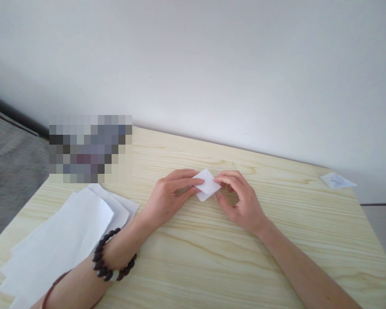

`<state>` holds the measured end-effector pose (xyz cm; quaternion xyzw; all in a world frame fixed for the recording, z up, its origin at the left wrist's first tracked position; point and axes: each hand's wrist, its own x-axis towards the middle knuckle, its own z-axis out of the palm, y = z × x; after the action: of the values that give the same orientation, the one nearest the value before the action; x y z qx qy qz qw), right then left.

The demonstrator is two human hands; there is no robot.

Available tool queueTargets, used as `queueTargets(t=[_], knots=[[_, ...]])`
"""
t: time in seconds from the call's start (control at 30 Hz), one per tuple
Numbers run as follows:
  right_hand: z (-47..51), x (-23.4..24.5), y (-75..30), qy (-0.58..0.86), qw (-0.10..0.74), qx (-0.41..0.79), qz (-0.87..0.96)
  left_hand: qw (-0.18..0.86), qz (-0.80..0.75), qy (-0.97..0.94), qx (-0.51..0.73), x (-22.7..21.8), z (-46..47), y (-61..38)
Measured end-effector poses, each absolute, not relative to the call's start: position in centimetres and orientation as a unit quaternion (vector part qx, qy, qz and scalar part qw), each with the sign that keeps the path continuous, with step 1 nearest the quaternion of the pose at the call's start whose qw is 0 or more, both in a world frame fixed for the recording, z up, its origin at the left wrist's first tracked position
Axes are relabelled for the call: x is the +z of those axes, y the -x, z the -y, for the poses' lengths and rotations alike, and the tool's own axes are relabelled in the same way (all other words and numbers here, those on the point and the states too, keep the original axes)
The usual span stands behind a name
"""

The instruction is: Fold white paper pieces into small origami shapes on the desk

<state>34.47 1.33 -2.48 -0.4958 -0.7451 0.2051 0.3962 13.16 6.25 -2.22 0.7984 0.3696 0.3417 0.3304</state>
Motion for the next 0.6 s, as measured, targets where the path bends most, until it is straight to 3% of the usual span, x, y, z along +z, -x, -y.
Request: queueTargets(t=[0.27,0.6], knots=[[-1.09,-2.45,-34.21,0.498,0.364,0.159,0.771,0.173,-0.335,-0.879,0.293,-2.20,-5.94,-13.20],[-1.11,-2.77,-34.14,0.520,0.360,0.087,0.770,0.162,-0.319,-0.890,0.282,-1.97,-6.07,-13.22]])
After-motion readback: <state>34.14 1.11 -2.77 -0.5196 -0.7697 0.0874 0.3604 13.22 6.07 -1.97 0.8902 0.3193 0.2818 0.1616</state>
